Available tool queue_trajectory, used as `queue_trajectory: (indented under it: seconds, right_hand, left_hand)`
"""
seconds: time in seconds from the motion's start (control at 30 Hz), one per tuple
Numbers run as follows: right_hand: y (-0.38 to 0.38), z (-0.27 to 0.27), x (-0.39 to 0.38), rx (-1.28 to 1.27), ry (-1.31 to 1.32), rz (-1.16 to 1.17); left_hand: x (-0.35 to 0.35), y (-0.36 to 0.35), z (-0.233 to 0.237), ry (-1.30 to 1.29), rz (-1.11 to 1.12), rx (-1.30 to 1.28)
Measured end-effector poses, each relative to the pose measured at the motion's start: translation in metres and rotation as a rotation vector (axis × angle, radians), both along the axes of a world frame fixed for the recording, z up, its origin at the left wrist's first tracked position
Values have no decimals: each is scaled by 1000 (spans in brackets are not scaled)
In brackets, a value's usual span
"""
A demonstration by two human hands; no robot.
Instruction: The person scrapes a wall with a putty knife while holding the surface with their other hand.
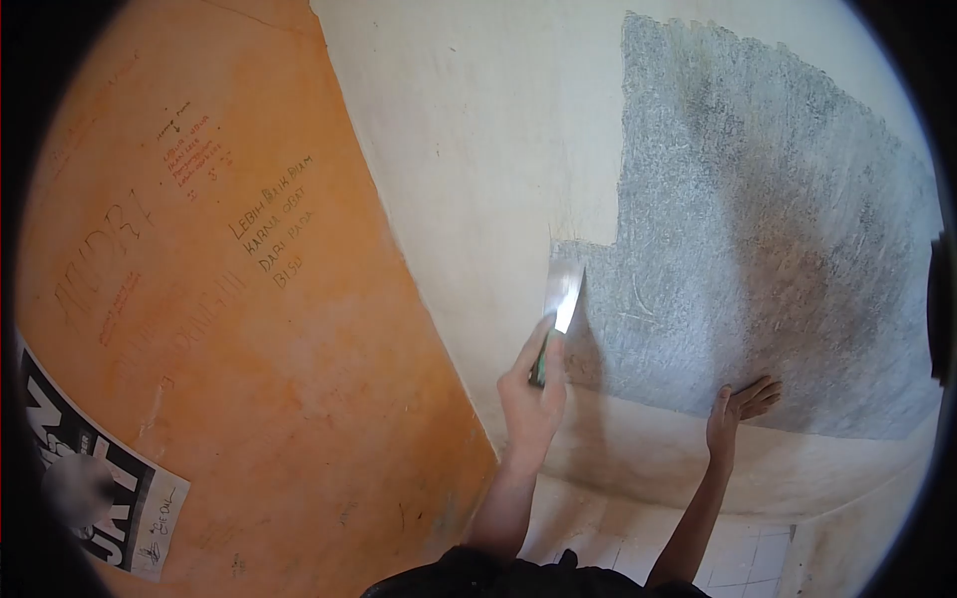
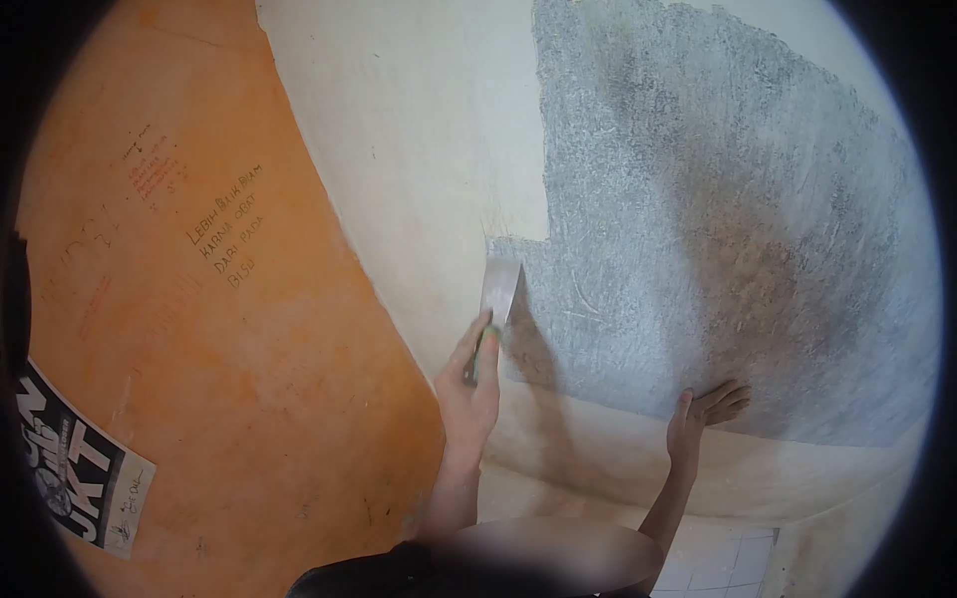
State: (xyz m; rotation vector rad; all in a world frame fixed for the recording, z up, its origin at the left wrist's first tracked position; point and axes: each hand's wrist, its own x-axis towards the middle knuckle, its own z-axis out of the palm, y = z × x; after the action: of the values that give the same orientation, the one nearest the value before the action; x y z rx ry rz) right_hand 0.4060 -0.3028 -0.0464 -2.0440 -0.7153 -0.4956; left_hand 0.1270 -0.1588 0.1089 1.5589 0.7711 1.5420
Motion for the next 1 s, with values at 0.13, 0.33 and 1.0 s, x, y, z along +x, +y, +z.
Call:
queue_trajectory:
  seconds: [0.13,0.33,1.0]
  right_hand:
    - [-1,4,-3,-13,36,12]
    - [1,2,-1,13,4,-4]
    - [3,6,-6,36,-20,-9]
  left_hand:
    - [5,13,68,-134,-85,54]
    - [-2,2,5,31,-69,52]
    - [-11,1,-15,5,-85,10]
